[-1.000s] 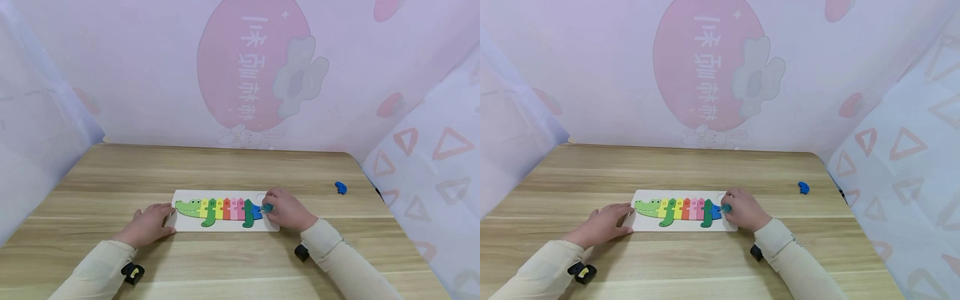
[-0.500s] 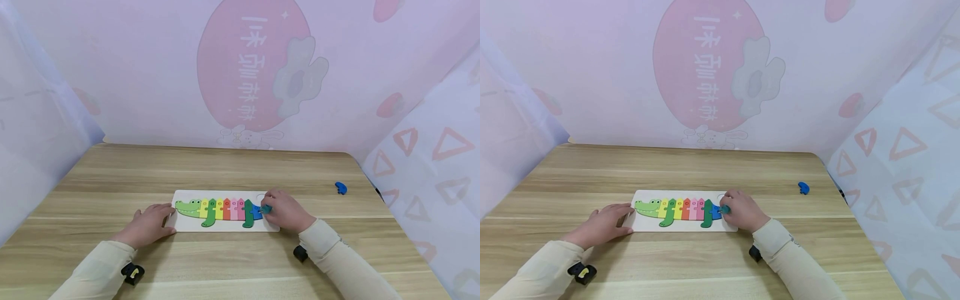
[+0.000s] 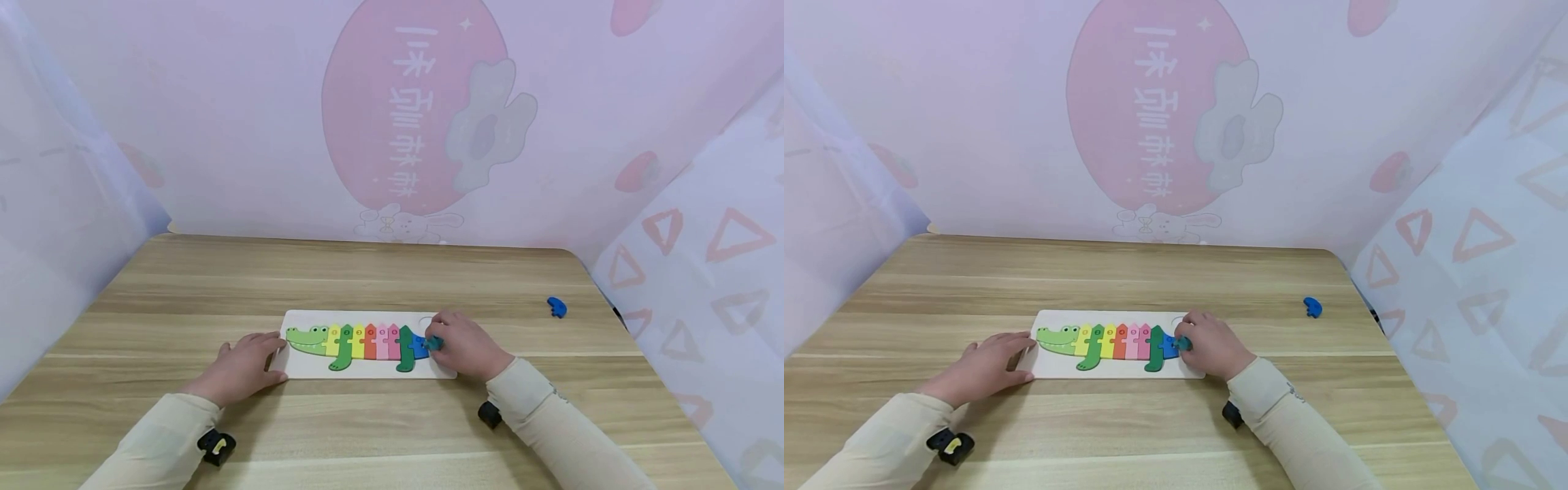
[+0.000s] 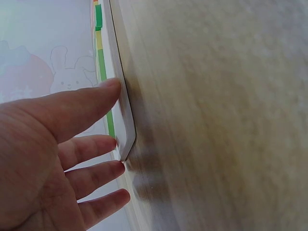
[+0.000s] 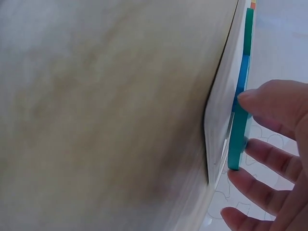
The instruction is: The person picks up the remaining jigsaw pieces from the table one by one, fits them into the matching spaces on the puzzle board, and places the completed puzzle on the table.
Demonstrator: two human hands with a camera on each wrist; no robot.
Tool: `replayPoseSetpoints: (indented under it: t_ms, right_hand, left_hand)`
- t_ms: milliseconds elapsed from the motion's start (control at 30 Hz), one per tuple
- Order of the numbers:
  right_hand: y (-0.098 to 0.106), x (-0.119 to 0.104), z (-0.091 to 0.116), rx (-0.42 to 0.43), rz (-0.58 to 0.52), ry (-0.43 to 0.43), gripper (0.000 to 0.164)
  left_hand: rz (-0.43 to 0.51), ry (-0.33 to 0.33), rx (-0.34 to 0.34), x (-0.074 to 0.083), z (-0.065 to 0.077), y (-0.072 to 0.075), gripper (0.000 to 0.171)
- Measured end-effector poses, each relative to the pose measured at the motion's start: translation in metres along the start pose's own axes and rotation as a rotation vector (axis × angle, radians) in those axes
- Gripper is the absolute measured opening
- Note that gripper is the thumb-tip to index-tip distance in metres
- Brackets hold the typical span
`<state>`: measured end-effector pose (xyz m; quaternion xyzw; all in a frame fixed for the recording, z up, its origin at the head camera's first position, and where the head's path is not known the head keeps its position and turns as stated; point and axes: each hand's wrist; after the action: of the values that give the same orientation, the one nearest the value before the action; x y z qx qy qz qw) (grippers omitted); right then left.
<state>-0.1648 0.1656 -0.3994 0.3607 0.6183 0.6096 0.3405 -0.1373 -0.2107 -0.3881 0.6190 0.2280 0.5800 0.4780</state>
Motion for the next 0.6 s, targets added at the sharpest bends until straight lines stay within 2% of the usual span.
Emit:
replayPoseSetpoints:
  t_ms: [600]
  right_hand:
    - [0.0064,-0.0050,-0.0005,-0.042,-0.012,-0.026,0.023]
  left_hand:
    - [0.002,-0.008,-0.001,0.0020,0.0013,0.0016,0.056]
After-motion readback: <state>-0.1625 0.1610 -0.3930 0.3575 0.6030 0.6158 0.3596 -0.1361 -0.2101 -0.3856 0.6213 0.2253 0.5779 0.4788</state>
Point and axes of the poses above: each hand's wrist, its own z-axis away from the middle knuckle, its own y-axis out of the back of the hand, x = y × z, and after that the axes turned 15 degrees about z, right-handed
